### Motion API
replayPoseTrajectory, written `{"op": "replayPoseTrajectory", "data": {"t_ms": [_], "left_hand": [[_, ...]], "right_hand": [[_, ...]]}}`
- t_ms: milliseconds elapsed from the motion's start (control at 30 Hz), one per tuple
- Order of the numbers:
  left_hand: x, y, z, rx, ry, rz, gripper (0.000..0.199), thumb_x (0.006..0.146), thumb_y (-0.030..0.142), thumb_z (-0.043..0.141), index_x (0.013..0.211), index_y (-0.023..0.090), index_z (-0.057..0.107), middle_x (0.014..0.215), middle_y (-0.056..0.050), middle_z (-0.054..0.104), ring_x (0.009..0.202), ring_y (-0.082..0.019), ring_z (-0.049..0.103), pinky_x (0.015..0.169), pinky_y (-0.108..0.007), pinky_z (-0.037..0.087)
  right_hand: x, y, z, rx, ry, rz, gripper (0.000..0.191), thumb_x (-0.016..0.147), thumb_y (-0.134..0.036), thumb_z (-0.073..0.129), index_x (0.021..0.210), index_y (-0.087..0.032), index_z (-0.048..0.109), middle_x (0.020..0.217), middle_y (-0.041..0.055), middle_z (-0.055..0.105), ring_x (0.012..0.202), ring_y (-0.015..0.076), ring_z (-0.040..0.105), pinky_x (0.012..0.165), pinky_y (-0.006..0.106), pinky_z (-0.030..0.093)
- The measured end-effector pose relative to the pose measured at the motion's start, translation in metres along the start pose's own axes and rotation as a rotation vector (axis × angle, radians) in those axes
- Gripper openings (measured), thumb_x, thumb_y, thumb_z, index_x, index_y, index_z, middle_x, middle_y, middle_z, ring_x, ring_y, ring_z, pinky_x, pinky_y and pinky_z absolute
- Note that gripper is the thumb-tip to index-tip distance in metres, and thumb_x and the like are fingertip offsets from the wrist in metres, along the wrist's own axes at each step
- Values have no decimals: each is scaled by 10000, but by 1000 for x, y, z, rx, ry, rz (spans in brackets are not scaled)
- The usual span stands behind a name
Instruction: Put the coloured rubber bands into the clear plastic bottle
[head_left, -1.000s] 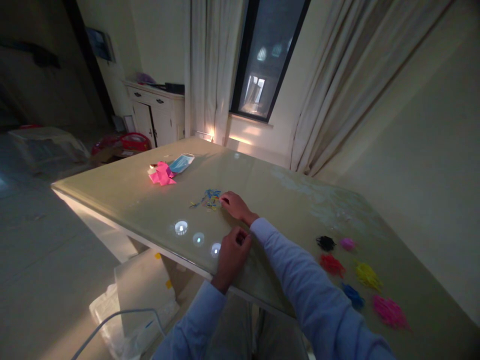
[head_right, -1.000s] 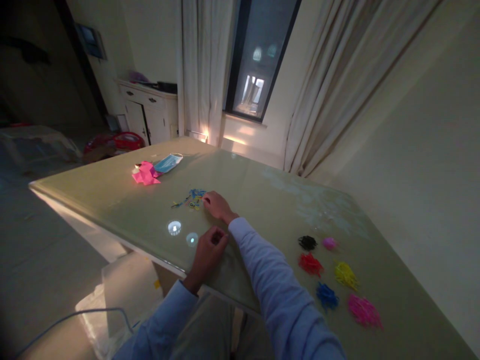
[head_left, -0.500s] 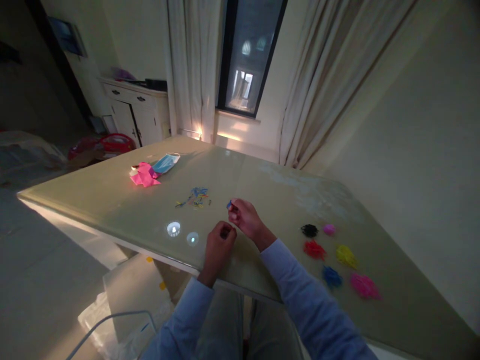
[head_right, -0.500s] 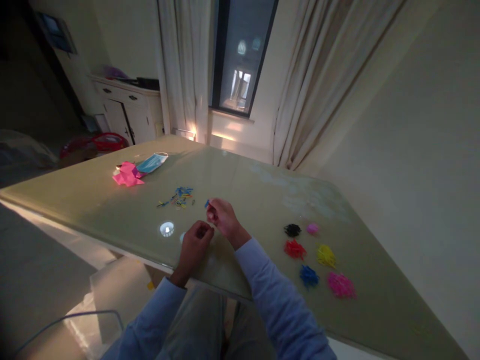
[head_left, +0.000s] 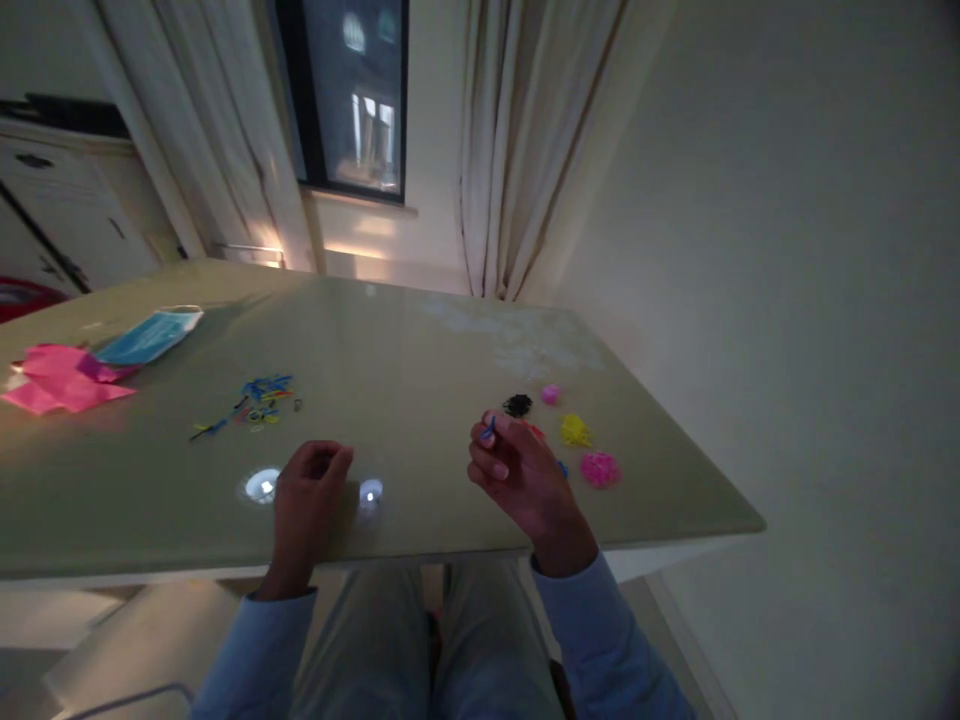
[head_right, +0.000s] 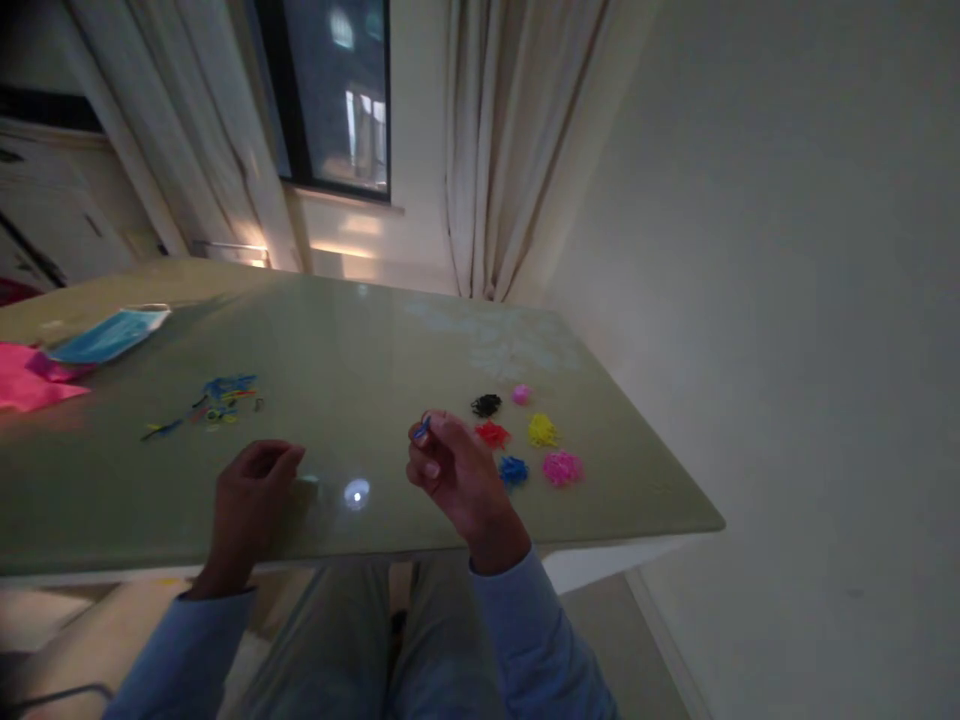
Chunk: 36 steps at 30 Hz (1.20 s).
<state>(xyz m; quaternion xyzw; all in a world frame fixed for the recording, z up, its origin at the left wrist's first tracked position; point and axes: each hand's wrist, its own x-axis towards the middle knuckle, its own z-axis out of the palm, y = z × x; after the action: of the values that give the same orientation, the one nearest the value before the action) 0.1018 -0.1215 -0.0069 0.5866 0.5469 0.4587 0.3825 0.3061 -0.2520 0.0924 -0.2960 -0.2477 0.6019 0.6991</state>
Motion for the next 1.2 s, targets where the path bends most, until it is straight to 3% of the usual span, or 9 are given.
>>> {"op": "replayPoseTrajectory", "data": {"t_ms": [267,433,533,667,767,867,1067,1200], "left_hand": [[-8,4,-5,100,-33,-8,314,659,491,672,784,203,649,661,4,648,590,-178,590,515,-266,441],[-10,15,-5,143,26,-46,275,625,460,680,744,212,664,634,13,653,585,-184,582,499,-261,427],[-10,18,-4,147,47,-109,273,575,434,696,737,215,673,623,34,651,597,-166,585,515,-235,430],[-8,15,-4,118,60,-171,284,559,426,715,750,219,680,626,42,650,597,-144,581,529,-219,432],[-8,14,-4,107,58,-168,290,562,435,723,758,225,682,621,44,647,585,-138,570,516,-214,426],[-11,16,-4,103,65,-146,300,555,454,722,754,233,681,613,46,637,569,-138,560,488,-206,419],[-13,19,-4,59,75,-149,318,536,445,723,764,227,676,631,46,635,564,-121,543,479,-196,416],[-12,17,-4,56,77,-161,326,534,442,725,768,221,675,620,42,631,566,-128,544,474,-198,414]], "right_hand": [[-29,-28,-21,-84,136,-129,211,800,-316,728,735,-182,578,738,-38,490,488,47,272,440,193,269],[-40,-37,-50,-231,250,-213,239,798,-373,724,771,-197,565,706,-40,503,487,57,300,453,203,259],[-43,-41,-80,-544,404,-285,244,826,-424,662,791,-211,549,622,-55,474,485,84,352,463,213,266],[-46,-50,-124,-1183,577,-358,192,862,-405,551,811,-220,541,689,-19,546,582,137,471,551,251,370],[-48,-54,-146,-1588,553,-337,147,902,-323,465,827,-219,538,770,19,602,716,176,543,696,294,422],[-48,-51,-156,-1816,471,-259,164,941,-269,417,835,-215,529,842,52,630,785,194,562,753,311,426],[-46,-42,-156,-2010,350,-124,163,990,-217,422,927,-206,572,968,93,643,893,214,586,770,299,439],[-46,-43,-156,-2010,306,-163,180,992,-188,432,930,-203,600,999,97,648,949,219,595,830,311,446]]}}
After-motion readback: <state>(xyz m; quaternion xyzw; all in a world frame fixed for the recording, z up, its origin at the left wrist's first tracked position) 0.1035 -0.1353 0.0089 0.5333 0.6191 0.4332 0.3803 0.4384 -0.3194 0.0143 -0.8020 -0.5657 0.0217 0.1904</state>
